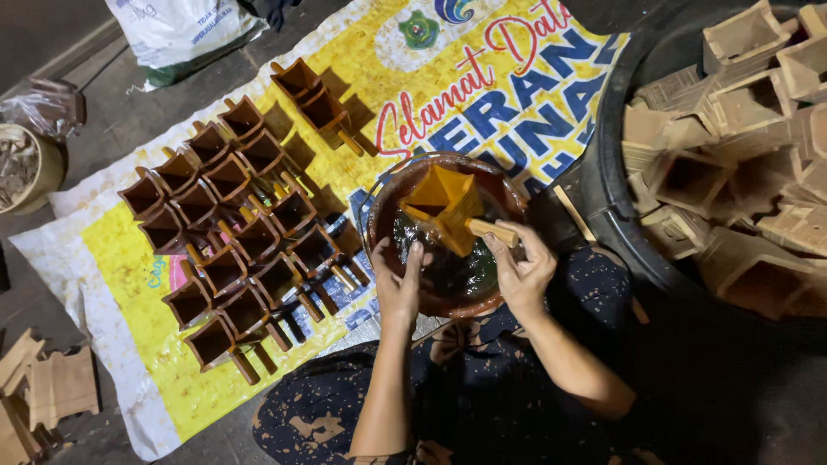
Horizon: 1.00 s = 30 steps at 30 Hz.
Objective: The person stains small wooden containers by dipping them into a bowl of liquid stain and applying the stain to the surfaces with a small piece of foam.
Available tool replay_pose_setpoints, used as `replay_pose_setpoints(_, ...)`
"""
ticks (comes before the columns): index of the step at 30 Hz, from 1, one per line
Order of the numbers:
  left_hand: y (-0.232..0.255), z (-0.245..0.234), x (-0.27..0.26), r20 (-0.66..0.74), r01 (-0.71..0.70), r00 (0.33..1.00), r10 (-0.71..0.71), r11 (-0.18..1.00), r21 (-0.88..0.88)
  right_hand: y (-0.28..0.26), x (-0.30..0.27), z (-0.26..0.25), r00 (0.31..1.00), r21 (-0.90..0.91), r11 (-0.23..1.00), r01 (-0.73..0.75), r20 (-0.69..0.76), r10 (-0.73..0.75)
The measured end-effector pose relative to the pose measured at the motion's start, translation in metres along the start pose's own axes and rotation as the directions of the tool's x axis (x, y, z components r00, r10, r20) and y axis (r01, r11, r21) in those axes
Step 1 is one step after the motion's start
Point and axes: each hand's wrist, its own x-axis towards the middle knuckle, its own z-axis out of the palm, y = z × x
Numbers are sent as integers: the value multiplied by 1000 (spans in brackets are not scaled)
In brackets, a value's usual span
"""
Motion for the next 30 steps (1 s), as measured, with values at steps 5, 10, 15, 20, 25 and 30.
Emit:
replay_pose_setpoints(5, -81, 8, 52, 153, 202, 972, -180, 969, -145, 0, -8, 5, 998, 118, 992, 51, -50, -45)
replay_pose_setpoints(10, -66, 2, 55, 124, 212, 973, -193, 964, -159, 11, -19, 8, 998, 145, 989, 35, -52, -28)
replay_pose_setpoints(15, -38, 8, 47, 93, 190, 978, -185, 981, -41, 22, -28, 6, 997, 136, 990, 30, -74, -20)
replay_pose_setpoints(20, -17, -2, 39, 138, 321, 945, -296, 919, -230, 23, -33, 2, 999, 158, 987, 19, -45, -12)
replay_pose_setpoints(25, -38, 12, 52, 7, 232, 967, -255, 865, -445, 31, -33, -1, 998, 80, 996, -35, 49, 31)
replay_pose_setpoints(30, -2, 20, 45, -76, 137, 984, -158, 963, -231, 16, -10, -20, 967, -48, 995, 91, 245, -76)
